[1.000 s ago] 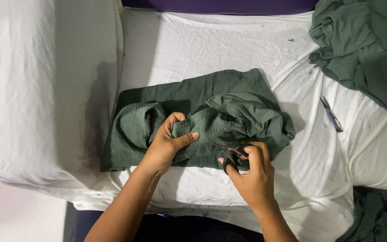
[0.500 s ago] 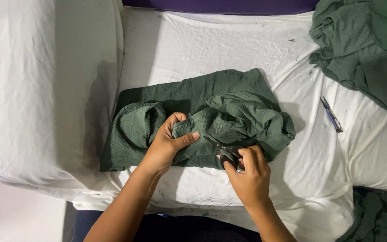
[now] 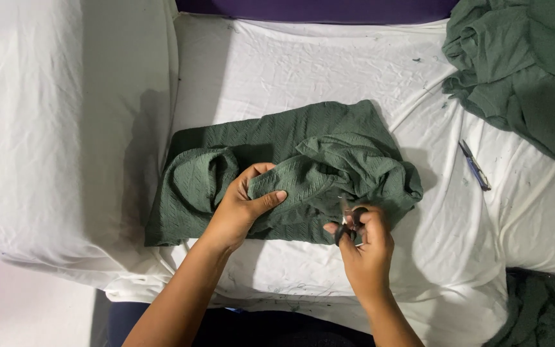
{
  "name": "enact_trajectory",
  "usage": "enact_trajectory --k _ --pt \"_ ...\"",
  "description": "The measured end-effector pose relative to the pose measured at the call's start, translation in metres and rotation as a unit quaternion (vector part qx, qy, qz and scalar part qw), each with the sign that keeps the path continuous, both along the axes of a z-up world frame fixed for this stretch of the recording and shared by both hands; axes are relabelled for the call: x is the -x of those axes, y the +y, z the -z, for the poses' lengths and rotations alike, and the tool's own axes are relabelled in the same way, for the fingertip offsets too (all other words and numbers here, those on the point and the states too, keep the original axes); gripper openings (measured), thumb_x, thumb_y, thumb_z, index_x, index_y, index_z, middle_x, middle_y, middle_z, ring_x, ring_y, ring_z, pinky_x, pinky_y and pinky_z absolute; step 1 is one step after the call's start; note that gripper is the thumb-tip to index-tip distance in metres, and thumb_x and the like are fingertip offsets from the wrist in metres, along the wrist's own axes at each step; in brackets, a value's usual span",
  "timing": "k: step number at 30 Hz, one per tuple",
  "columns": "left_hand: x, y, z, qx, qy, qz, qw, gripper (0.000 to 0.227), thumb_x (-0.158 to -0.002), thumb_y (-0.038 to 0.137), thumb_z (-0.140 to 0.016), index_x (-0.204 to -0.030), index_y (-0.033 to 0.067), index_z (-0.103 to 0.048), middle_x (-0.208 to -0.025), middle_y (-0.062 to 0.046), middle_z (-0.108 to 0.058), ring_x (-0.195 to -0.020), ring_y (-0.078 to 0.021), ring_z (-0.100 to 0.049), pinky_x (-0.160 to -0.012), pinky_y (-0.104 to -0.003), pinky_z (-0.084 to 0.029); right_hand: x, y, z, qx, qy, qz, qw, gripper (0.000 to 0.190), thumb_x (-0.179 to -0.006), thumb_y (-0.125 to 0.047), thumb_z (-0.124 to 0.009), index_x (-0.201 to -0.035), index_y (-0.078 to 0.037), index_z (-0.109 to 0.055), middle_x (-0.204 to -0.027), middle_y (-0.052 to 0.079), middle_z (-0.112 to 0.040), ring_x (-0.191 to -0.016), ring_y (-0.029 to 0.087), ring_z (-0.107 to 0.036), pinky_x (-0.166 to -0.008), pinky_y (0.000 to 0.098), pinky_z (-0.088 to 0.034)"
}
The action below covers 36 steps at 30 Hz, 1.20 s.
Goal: Trimming excess threads from a green garment using scissors.
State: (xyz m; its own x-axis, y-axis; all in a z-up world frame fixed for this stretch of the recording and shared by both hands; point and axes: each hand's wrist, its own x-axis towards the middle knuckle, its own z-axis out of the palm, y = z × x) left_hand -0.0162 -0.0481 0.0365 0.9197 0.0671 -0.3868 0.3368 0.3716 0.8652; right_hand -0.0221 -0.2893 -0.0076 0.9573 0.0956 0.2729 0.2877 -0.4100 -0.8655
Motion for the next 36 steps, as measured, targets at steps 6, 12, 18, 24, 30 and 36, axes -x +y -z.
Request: enact_trajectory --k 6,12,18,24,30,36 --pt "0.004 -0.001 0.005 0.02 -0.094 0.018 0.995 0.012 -0.095 0.015 -0.069 -0.104 0.0085 -0.069 -0.097 -0.003 -0.072 -0.092 -0.0169 -0.071 -0.084 -0.031 -0.058 -0.007 0.016 -0.031 -0.039 -0.007 -0.002 0.999 0.031 -0.08 0.013 -0.078 -0.089 -0.002 -0.053 -0.097 0.01 -0.063 -0.086 0.012 -0.063 -0.071 0.0237 -0.065" --pt "0.011 -0.009 0.009 -0.106 -0.188 -0.029 0.976 0.021 -0.097 0.018 -0.067 -0.108 0.0025 -0.077 -0.101 -0.005 -0.075 -0.088 -0.0115 -0.066 -0.072 -0.026 -0.054 -0.013 0.041 -0.067 -0.091 0.026 -0.01 0.996 0.039 -0.077 0.005 -0.085 -0.105 -0.006 -0.061 -0.115 0.005 -0.068 -0.079 0.01 -0.06 -0.084 0.0256 -0.059" --pt "0.011 -0.016 0.017 -0.295 -0.269 -0.08 0.913 0.012 -0.086 0.008 -0.08 -0.098 0.0079 -0.082 -0.079 -0.007 -0.078 -0.079 -0.0154 -0.064 -0.084 -0.032 -0.048 -0.032 0.068 -0.076 -0.131 -0.061 -0.086 0.986 0.042 -0.077 0.006 -0.084 -0.109 -0.001 -0.056 -0.105 0.012 -0.077 -0.064 0.016 -0.069 -0.061 0.0256 -0.058" --pt "0.009 -0.018 -0.013 -0.269 -0.275 -0.082 0.919 0.01 -0.086 0.003 -0.077 -0.094 0.0032 -0.082 -0.073 -0.013 -0.078 -0.074 -0.0148 -0.067 -0.073 -0.035 -0.052 -0.044 0.088 -0.066 -0.123 -0.049 -0.06 0.989 0.03 -0.077 0.008 -0.079 -0.1 -0.001 -0.062 -0.084 0.013 -0.079 -0.071 0.022 -0.078 -0.068 0.0311 -0.062" --pt "0.012 -0.016 0.016 -0.239 -0.244 -0.088 0.936 0.012 -0.089 0.006 -0.076 -0.099 0.0041 -0.082 -0.078 -0.013 -0.079 -0.077 -0.0199 -0.068 -0.081 -0.036 -0.051 -0.051 0.053 -0.068 -0.341 -0.015 -0.059 0.938 0.042 -0.083 0.006 -0.08 -0.106 -0.006 -0.047 -0.074 0.014 -0.068 -0.059 0.016 -0.066 -0.059 0.025 -0.055" --pt "0.011 -0.019 0.001 -0.139 -0.209 -0.114 0.961 0.014 -0.095 0.007 -0.07 -0.102 -0.0001 -0.079 -0.081 -0.014 -0.077 -0.083 -0.0163 -0.062 -0.083 -0.039 -0.054 -0.019 0.016 -0.033 -0.327 0.11 -0.095 0.934 0.035 -0.082 0.004 -0.076 -0.105 -0.001 -0.05 -0.073 0.018 -0.065 -0.061 0.019 -0.066 -0.062 0.0301 -0.056"
